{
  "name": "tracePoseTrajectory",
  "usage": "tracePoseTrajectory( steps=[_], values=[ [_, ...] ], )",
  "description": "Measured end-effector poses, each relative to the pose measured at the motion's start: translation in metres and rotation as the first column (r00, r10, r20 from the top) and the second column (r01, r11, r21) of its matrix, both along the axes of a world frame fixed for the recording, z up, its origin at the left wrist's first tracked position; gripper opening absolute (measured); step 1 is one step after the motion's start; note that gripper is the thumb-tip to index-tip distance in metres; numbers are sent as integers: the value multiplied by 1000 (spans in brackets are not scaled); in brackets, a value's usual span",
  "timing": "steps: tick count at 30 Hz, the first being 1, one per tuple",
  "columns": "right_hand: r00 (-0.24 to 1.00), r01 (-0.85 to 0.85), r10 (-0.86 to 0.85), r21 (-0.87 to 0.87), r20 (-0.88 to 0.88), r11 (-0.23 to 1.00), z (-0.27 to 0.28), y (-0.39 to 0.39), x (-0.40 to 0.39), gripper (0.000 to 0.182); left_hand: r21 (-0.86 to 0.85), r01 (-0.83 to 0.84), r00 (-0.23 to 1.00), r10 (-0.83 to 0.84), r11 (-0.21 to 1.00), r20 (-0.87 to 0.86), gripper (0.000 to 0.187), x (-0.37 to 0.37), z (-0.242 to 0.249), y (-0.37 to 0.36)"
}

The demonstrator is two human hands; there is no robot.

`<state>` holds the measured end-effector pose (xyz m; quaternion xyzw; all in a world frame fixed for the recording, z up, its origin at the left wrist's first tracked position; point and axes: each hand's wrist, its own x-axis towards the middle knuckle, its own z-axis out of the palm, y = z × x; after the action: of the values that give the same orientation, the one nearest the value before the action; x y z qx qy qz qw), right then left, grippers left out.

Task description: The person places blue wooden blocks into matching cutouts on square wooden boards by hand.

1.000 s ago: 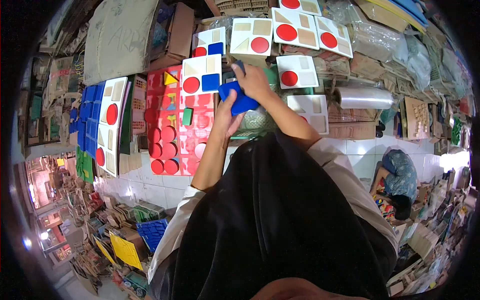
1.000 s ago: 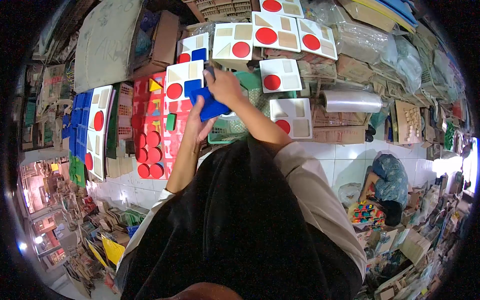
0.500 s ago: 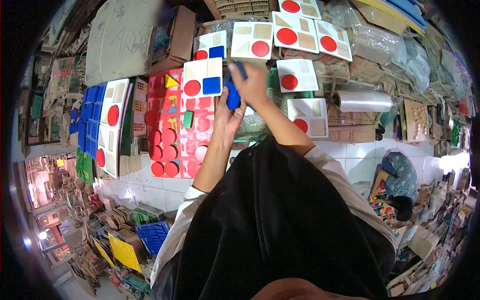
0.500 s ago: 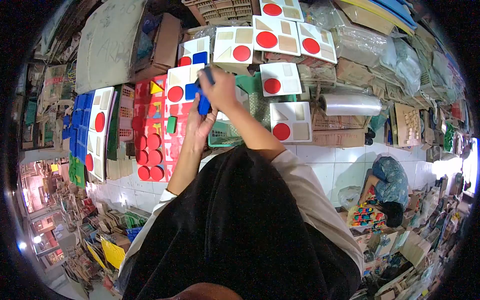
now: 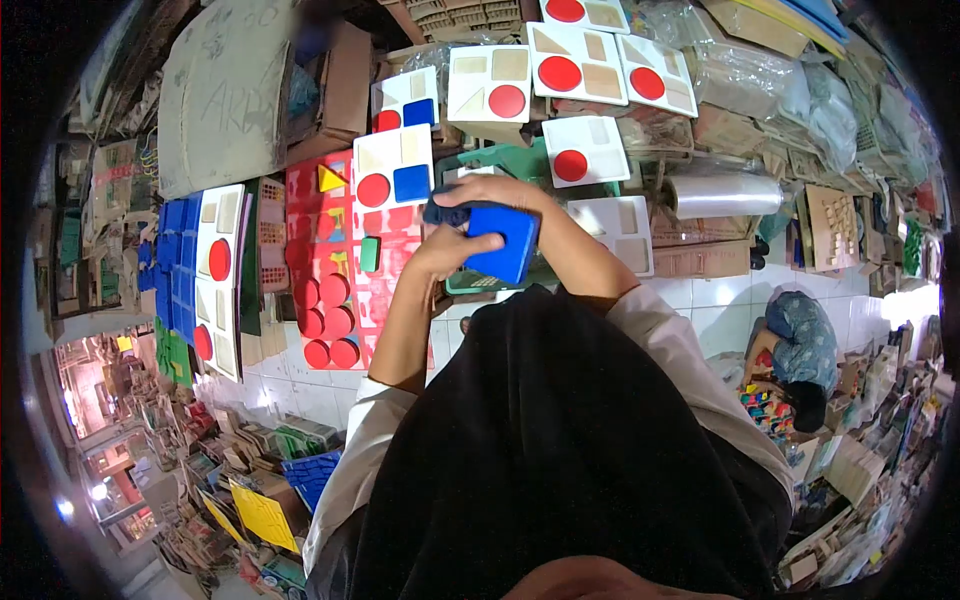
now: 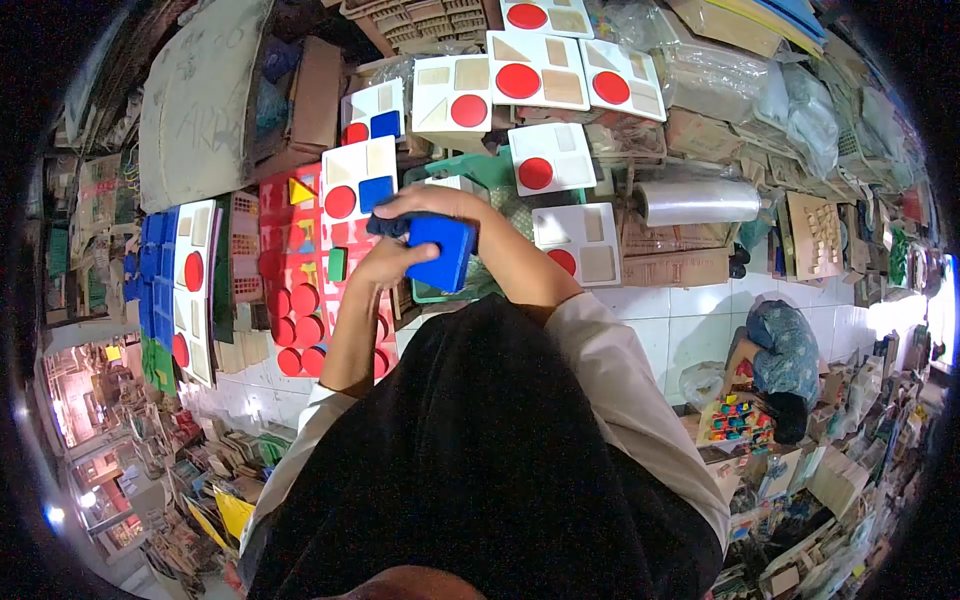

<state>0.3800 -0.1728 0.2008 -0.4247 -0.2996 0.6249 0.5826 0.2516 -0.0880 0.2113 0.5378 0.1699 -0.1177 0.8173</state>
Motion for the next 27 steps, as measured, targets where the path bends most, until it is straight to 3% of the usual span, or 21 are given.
tracePoseTrajectory(
  steps=[1,2,4,6,7,8,10,11,12,14,16,18,19,20,22,26,27],
  values=[
    [981,-11,-2,-63,-196,998,-19,1,0,39,171,147,989,-143,974,-38,47,6,-7,5],
    [981,-13,1,-62,-193,998,-35,-1,0,39,331,289,957,-272,898,-97,43,13,-11,8],
    [780,387,-427,-184,-458,904,-63,-14,3,40,329,257,966,-241,909,-88,36,28,-13,14],
    [572,384,-460,-273,-679,882,-86,-39,5,43,375,110,994,-98,921,-53,35,50,-40,30],
    [469,512,-533,-275,-705,814,-81,-53,2,43,573,8,999,23,820,-47,33,66,-57,44],
    [352,625,-588,-285,-728,727,-75,-68,-4,44,636,-174,971,239,752,-16,37,85,-40,43],
    [552,524,-523,-218,-649,823,-90,-103,0,47,516,-355,930,350,779,111,46,130,-101,90],
    [561,536,-567,-257,-604,804,-93,-118,-1,46,346,-364,926,375,865,37,46,149,-103,100],
    [567,549,-609,-296,-555,781,-95,-132,-5,46,369,-421,888,460,829,-21,47,174,-129,120],
    [441,663,-789,-438,-428,607,-112,-151,-15,46,421,-565,783,623,710,1,47,220,-149,137],
    [432,643,-816,-503,-384,577,-131,-182,-22,45,382,-588,804,566,713,183,38,267,-204,176],
    [284,634,-914,-659,-289,405,-154,-207,-32,44,404,-635,771,576,659,272,31,298,-193,171],
    [287,634,-916,-660,-282,402,-153,-217,-34,44,361,-573,819,522,735,236,33,310,-187,171],
    [240,628,-922,-675,-305,387,-151,-228,-36,40,357,-574,819,525,737,233,33,321,-182,167],
    [195,620,-926,-691,-324,372,-148,-240,-35,38,610,-354,930,335,709,151,38,340,-169,153],
    [212,549,-934,-755,-289,358,-166,-258,-38,45,510,-259,964,184,820,194,43,366,-194,138],
    [221,541,-939,-768,-264,343,-170,-260,-38,46,579,-271,962,196,769,190,38,368,-194,132]
  ],
)
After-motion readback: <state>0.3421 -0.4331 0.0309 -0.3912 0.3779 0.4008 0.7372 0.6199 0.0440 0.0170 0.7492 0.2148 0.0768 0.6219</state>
